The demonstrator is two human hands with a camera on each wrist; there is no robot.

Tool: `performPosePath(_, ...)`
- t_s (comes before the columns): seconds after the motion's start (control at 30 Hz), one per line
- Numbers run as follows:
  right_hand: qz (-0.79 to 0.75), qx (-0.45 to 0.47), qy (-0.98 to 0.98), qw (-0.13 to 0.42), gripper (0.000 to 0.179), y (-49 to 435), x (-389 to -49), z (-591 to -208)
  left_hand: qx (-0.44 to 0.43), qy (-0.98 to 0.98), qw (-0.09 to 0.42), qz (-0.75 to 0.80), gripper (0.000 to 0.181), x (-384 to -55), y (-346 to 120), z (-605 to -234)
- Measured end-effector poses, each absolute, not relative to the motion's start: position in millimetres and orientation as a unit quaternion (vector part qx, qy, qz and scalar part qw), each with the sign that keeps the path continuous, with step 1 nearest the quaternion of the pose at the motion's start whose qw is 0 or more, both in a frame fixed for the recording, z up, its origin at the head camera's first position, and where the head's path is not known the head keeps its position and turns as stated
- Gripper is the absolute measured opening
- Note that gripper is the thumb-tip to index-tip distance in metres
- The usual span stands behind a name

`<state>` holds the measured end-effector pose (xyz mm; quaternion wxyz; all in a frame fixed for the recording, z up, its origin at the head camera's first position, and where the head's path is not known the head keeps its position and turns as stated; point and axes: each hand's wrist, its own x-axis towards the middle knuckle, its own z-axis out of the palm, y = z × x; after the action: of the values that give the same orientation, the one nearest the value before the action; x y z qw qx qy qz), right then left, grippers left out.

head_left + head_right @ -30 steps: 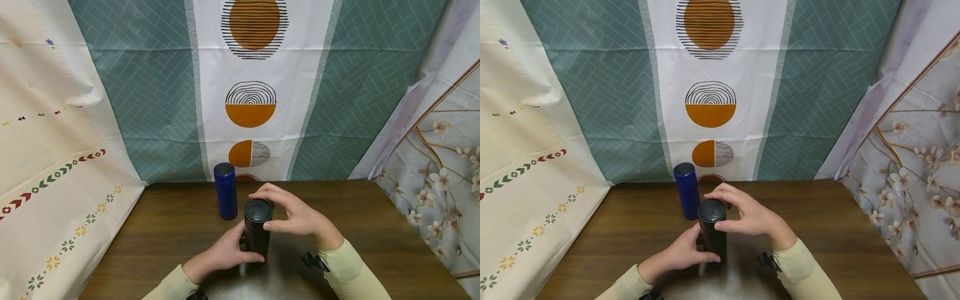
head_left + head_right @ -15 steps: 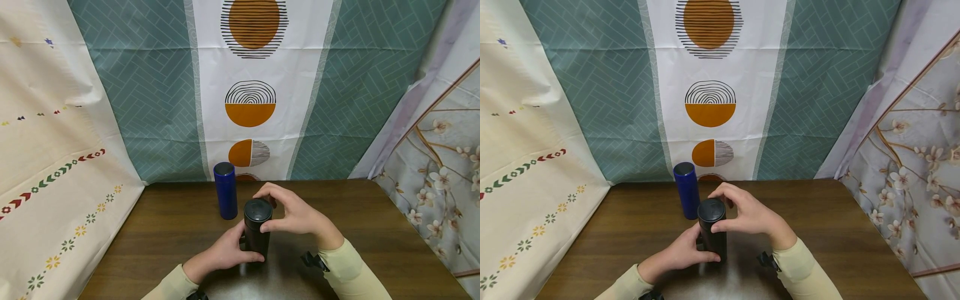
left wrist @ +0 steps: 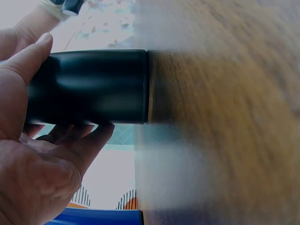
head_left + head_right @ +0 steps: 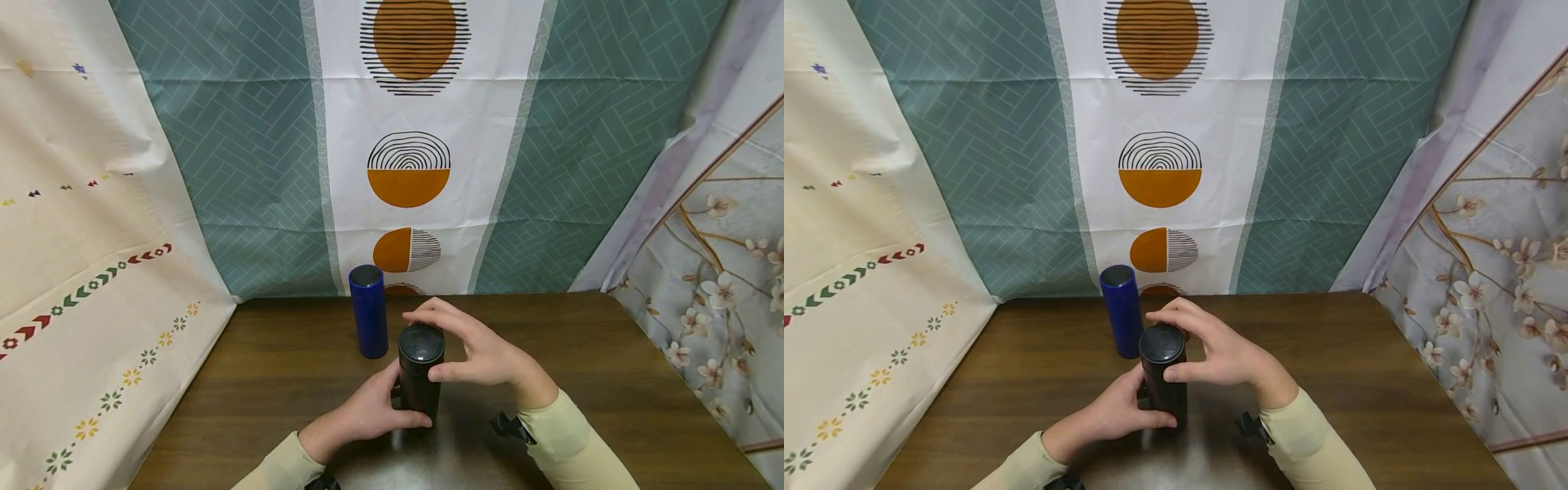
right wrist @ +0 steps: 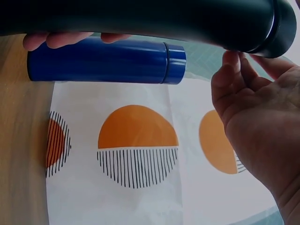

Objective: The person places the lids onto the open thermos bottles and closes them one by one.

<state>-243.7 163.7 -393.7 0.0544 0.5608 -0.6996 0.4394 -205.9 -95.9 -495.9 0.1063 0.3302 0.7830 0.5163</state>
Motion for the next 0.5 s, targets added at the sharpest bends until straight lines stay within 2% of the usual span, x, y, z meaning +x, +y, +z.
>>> performPosePath(0.5, 0.453, 0.555, -0.695, 0.061, 0.062, 162.5, -242.5, -390.9, 0.333, 0.785, 0.095, 0.514, 0.089, -206.4, -95.8, -497.2)
